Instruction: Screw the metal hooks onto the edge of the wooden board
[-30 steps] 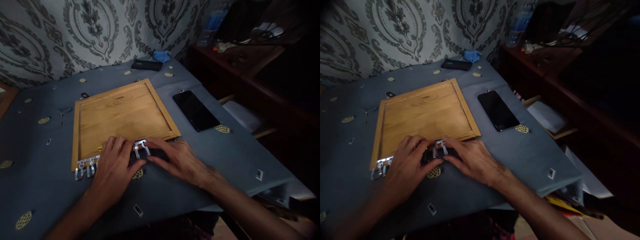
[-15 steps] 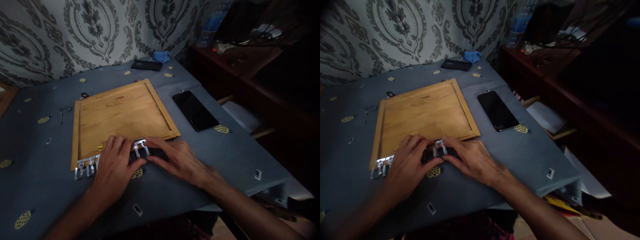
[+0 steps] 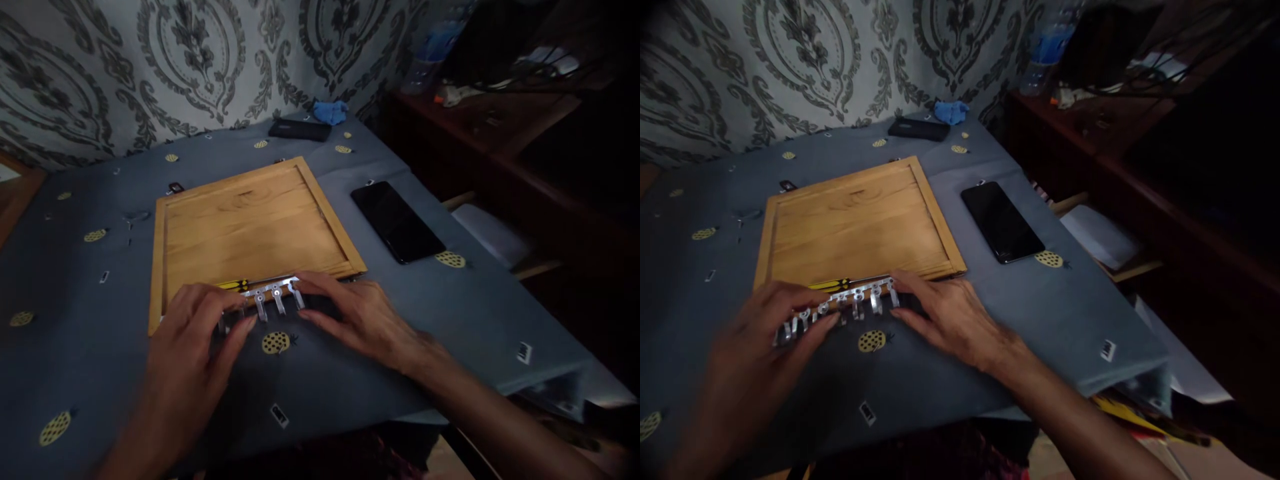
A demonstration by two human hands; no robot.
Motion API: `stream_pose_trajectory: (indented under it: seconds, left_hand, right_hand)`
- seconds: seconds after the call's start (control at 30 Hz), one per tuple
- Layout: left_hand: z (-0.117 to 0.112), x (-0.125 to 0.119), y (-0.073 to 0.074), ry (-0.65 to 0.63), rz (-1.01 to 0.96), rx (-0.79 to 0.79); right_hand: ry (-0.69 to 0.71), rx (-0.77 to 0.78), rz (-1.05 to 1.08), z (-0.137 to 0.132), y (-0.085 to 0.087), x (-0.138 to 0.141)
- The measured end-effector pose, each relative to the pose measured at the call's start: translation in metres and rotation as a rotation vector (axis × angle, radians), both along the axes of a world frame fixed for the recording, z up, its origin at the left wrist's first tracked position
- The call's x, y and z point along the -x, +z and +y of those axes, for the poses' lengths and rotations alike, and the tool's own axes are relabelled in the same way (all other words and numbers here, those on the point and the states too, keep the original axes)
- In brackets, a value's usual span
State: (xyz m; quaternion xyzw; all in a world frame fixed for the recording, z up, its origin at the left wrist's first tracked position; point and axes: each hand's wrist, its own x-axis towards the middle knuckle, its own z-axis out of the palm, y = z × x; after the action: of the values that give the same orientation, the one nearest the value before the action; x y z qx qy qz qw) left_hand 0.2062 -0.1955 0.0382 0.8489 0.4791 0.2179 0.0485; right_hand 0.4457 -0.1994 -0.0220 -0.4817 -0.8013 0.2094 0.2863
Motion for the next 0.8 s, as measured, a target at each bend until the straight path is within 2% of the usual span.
stream_pose_trajectory:
  seconds: [0.1, 0.23, 0.43, 0.7, 0.8]
  left_hand:
    - [-0.020, 0.001, -0.005, -0.083, 0.006, 0.041]
    - [-0.039, -0.004, -0.022, -0.150, 0.052, 0.115]
    - [-0.041, -0.005, -0.041, -0.207, 0.179, 0.104]
    - [-0.038, -0.010, -0.037, -0.317, 0.387, 0.038]
    - [-0.037, -0.012, -0.033, -0.336, 0.352, -0.053]
  right_hand:
    - [-0.005, -0.013, 0.005, -0.001, 0.000, 0.000]
    - [-0.002, -0.002, 0.025, 0.000, 0.000, 0.002]
    - [-0.018, -0.046, 0.004, 0.000, 0.001, 0.003]
    - [-0.001, -0.049, 0.020, 0.001, -0.002, 0.001]
    - [0.004, -0.042, 0.017, 0.001, -0.003, 0.001]
